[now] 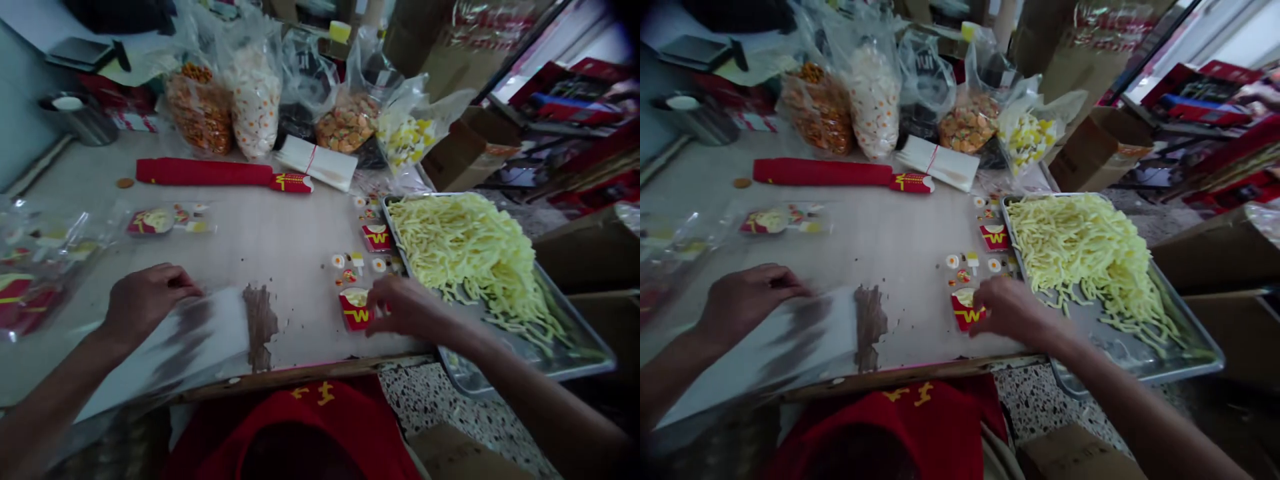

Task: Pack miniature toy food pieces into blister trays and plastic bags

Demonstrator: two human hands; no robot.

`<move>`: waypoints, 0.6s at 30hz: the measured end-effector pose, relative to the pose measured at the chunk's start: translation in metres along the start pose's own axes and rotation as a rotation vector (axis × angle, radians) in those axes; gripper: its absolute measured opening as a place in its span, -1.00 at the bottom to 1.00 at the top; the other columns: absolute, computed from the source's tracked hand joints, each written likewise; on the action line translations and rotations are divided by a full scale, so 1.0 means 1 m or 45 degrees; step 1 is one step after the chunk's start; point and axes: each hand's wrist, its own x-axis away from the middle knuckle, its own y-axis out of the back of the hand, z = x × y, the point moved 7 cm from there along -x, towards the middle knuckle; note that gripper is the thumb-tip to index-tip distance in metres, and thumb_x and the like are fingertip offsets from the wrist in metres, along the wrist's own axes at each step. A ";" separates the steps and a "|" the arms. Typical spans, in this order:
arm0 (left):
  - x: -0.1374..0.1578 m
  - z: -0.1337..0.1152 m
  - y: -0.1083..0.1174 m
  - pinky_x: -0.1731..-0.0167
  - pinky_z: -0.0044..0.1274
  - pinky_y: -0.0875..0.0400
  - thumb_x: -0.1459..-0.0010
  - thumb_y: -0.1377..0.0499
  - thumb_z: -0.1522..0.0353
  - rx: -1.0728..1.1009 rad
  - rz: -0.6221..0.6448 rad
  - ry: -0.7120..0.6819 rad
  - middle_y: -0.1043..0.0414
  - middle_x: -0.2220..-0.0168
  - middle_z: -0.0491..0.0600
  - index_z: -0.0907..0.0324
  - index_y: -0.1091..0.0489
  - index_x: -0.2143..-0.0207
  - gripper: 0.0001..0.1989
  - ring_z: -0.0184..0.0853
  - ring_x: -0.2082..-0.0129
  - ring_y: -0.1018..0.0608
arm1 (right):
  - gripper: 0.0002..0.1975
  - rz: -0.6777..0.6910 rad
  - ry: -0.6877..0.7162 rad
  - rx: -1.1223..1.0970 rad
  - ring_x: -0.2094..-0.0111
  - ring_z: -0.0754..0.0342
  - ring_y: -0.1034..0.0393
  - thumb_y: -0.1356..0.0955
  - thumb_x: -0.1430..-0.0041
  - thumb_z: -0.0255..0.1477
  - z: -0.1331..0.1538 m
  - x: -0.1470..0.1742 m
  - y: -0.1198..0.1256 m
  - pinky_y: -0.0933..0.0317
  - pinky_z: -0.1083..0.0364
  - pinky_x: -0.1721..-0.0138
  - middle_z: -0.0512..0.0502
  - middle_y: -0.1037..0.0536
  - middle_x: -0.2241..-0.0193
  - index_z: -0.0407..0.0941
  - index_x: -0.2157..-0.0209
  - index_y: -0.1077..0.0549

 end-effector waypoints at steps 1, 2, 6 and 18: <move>-0.005 0.000 0.002 0.32 -0.52 -0.19 -0.06 -0.25 0.08 0.009 0.033 0.022 -0.51 0.35 -0.14 0.10 -0.52 0.38 -0.72 -0.29 0.32 -0.48 | -0.82 -0.013 0.012 0.112 0.22 -0.06 -0.43 -0.56 -0.02 -0.34 0.005 0.016 -0.016 -0.25 0.02 0.19 -0.09 -0.57 0.33 -0.08 0.34 -0.60; -0.010 -0.002 0.004 0.32 -0.52 -0.20 -0.05 -0.25 0.06 0.042 0.087 0.036 -0.52 0.37 -0.14 0.10 -0.53 0.33 -0.68 -0.29 0.34 -0.48 | -0.86 -0.047 0.009 0.206 0.14 -0.11 -0.42 -0.54 -0.06 -0.42 0.011 0.025 -0.032 -0.24 -0.02 0.11 -0.13 -0.57 0.26 -0.09 0.31 -0.59; -0.026 -0.022 -0.002 0.27 -0.53 -0.26 -0.09 -0.21 0.03 0.337 0.438 -0.049 -0.59 0.23 -0.06 0.15 -0.57 0.15 -0.56 -0.28 0.28 -0.49 | -0.90 -0.140 0.049 0.248 0.15 -0.08 -0.42 -0.36 -0.24 -0.58 0.036 0.013 -0.074 -0.26 -0.02 0.10 -0.17 -0.55 0.23 -0.14 0.29 -0.52; -0.020 -0.044 -0.009 0.42 -0.55 -0.20 0.22 -0.43 0.10 0.917 0.438 0.212 -0.45 0.51 -0.08 0.18 -0.54 0.50 -0.65 -0.39 0.49 -0.36 | 0.09 -0.229 0.726 0.412 -0.44 -0.29 0.27 -0.37 0.19 -0.78 0.038 -0.059 -0.017 0.13 -0.30 -0.35 -0.30 0.04 -0.44 -0.12 -0.41 -0.02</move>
